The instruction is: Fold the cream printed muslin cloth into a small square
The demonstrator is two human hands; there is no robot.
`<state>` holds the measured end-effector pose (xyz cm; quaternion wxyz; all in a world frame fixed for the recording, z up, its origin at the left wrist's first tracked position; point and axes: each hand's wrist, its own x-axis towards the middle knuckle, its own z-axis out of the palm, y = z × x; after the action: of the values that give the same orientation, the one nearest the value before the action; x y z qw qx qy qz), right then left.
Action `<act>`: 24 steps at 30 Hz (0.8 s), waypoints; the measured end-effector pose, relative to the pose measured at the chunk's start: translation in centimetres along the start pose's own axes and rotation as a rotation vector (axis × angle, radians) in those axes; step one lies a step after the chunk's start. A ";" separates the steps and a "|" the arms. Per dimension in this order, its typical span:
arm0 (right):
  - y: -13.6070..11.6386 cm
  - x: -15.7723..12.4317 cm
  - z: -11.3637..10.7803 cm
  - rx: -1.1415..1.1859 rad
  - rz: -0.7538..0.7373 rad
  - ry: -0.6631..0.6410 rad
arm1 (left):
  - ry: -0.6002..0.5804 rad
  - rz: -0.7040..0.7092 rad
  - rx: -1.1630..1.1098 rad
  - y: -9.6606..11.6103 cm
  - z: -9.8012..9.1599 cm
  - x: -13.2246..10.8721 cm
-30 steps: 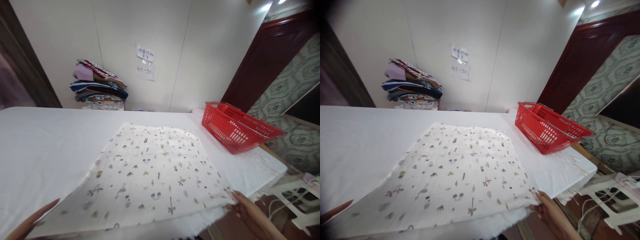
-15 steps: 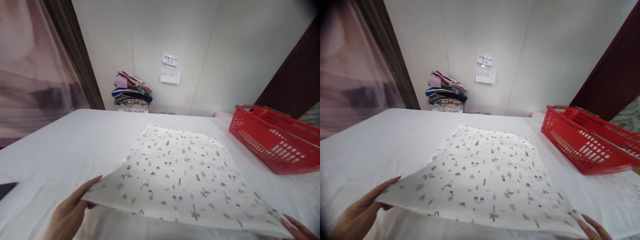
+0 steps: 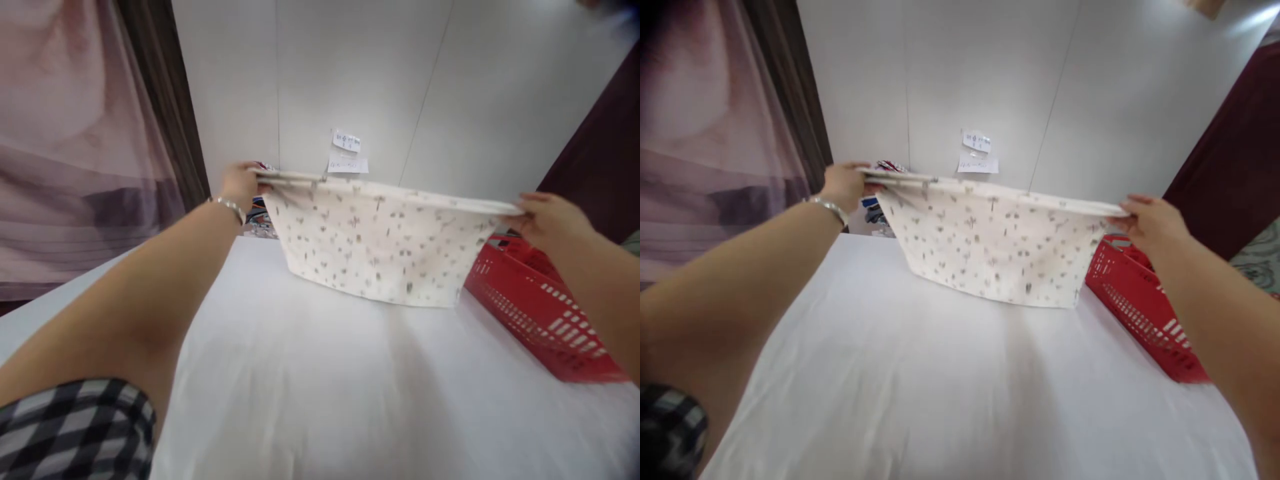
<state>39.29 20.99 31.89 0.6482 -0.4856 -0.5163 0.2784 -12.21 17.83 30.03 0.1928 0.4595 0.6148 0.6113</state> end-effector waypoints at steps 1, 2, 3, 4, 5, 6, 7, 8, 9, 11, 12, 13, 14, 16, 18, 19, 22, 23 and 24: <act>-1.6 1.5 0.6 0.025 -0.081 -0.009 | 0.076 0.030 -0.004 1.9 -0.4 1.5; -3.0 2.6 1.0 0.035 -0.137 -0.015 | 0.132 0.059 -0.012 3.6 -0.9 2.5; -4.0 3.4 1.3 0.033 -0.173 -0.021 | 0.172 0.092 -0.033 4.9 -1.6 3.1; -4.7 3.9 1.6 0.022 -0.190 -0.027 | 0.193 0.119 -0.053 5.7 -2.4 3.2; -5.0 4.1 1.9 0.006 -0.189 -0.033 | 0.200 0.141 -0.072 6.1 -3.2 3.0; -4.8 4.1 2.1 -0.007 -0.172 -0.041 | 0.200 0.155 -0.084 6.1 -4.0 2.5; -4.3 3.9 2.4 -0.013 -0.143 -0.052 | 0.202 0.157 -0.081 5.6 -4.8 1.9; -3.5 3.6 2.6 -0.012 -0.107 -0.070 | 0.191 0.153 -0.065 4.8 -5.6 1.1; -2.4 3.2 3.0 -0.008 -0.066 -0.093 | 0.176 0.142 -0.040 3.6 -6.4 0.3; 0.4 2.0 3.6 0.000 0.033 -0.147 | 0.140 0.084 0.023 0.5 -7.9 -1.5; 2.0 1.2 4.0 0.001 0.087 -0.178 | 0.148 0.033 0.065 -1.4 -8.6 -2.6; 3.7 0.2 4.3 0.002 0.146 -0.205 | 0.156 -0.033 0.113 -3.4 -9.2 -3.8; 5.5 -0.9 4.5 0.007 0.204 -0.234 | 0.156 -0.083 0.164 -5.5 -9.8 -5.3; 9.4 -3.8 4.5 0.021 0.329 -0.251 | 0.038 -0.173 0.257 -9.9 -10.7 -8.9; 13.5 -7.2 3.8 0.036 0.471 -0.240 | -0.062 -0.372 0.258 -14.0 -11.2 -13.3; 15.6 -9.0 3.3 0.043 0.542 -0.241 | -0.069 -0.460 0.238 -15.8 -11.4 -15.6; 20.4 -14.0 1.0 0.007 0.730 -0.261 | -0.099 -0.618 0.188 -19.3 -11.5 -21.5; 21.4 -15.4 0.1 0.003 0.764 -0.274 | -0.089 -0.637 0.177 -19.7 -11.6 -23.0; 22.0 -16.5 -0.8 0.003 0.786 -0.277 | -0.073 -0.646 0.166 -19.8 -11.7 -24.2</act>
<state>38.00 14.65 5.14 0.4175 -0.6029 -0.3734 0.5681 -15.91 -4.91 5.81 0.3605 0.2769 0.7690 0.4495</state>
